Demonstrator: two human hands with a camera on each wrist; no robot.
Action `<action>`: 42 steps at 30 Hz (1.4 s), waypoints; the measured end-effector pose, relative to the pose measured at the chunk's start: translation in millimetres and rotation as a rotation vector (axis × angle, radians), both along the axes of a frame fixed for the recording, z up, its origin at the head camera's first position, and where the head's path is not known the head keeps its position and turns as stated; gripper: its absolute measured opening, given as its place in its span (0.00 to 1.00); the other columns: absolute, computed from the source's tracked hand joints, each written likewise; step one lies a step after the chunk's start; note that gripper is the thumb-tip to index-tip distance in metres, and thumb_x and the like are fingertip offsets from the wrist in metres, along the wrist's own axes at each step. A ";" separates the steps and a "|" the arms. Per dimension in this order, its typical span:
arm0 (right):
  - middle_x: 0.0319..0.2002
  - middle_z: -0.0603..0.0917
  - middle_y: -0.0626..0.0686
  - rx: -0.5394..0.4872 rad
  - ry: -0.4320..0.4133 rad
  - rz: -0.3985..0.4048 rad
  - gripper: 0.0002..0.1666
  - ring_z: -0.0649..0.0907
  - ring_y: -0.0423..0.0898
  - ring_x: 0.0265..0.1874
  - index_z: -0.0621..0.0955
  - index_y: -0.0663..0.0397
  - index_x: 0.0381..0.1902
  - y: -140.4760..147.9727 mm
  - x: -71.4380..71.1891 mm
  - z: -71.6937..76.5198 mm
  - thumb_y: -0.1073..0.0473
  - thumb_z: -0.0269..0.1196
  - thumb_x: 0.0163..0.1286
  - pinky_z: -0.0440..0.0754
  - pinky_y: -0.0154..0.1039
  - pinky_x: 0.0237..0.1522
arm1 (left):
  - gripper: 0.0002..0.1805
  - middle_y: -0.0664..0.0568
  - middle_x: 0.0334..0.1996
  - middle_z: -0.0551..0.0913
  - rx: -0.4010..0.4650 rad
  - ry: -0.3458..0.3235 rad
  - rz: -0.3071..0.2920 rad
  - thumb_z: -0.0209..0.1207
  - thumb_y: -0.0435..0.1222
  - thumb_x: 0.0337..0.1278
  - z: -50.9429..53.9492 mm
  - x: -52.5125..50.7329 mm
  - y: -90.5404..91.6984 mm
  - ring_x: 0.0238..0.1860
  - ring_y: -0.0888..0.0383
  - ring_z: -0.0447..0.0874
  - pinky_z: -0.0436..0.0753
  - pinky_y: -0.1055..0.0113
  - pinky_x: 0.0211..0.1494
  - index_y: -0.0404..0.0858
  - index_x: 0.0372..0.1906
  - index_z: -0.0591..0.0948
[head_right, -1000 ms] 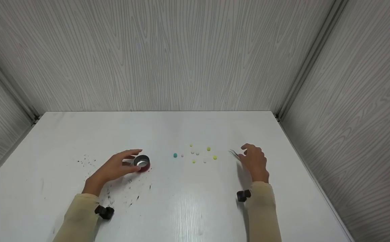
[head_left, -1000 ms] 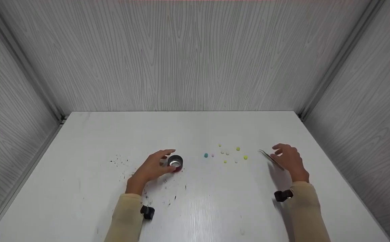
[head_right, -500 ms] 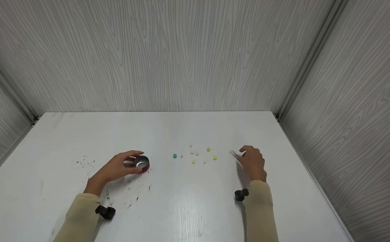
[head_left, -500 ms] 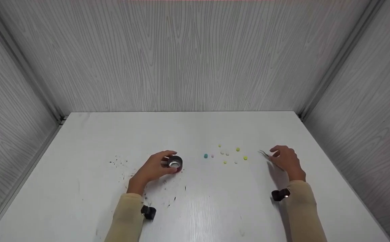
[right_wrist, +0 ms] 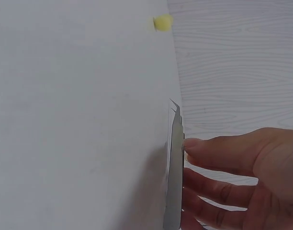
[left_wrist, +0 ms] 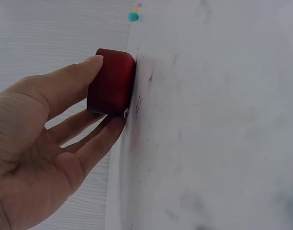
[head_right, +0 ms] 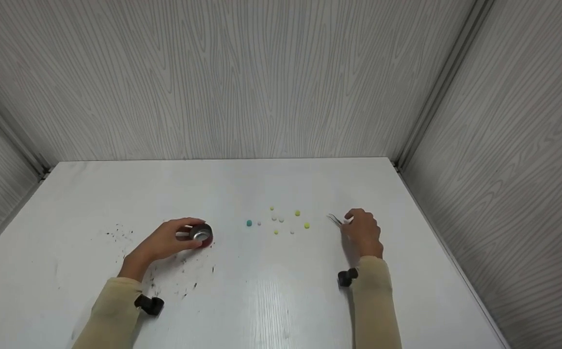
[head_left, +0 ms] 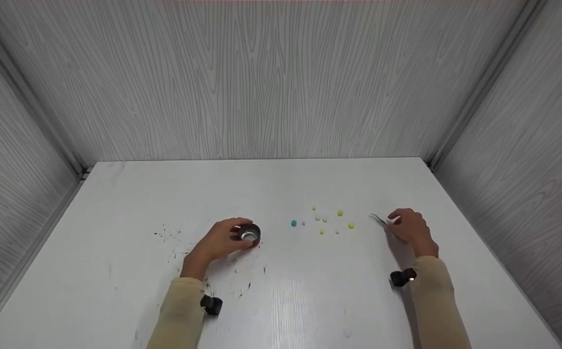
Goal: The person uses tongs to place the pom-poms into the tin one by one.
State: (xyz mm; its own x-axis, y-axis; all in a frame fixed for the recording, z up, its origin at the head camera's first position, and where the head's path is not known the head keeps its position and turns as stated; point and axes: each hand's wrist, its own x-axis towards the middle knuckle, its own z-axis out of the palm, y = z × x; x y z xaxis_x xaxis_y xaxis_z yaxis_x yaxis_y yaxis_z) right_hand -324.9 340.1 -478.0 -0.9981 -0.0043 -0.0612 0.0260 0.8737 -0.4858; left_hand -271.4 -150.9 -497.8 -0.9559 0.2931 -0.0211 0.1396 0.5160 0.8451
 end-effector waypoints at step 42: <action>0.49 0.83 0.72 -0.040 0.099 0.052 0.13 0.84 0.63 0.46 0.79 0.70 0.52 1.9 -0.5 -0.1 0.64 0.56 0.78 0.83 0.53 0.46 | 0.30 0.38 0.67 0.78 -0.029 -0.009 -0.012 0.69 0.35 0.64 -0.6 -1.4 6.0 0.68 0.36 0.78 0.77 0.42 0.70 0.40 0.71 0.76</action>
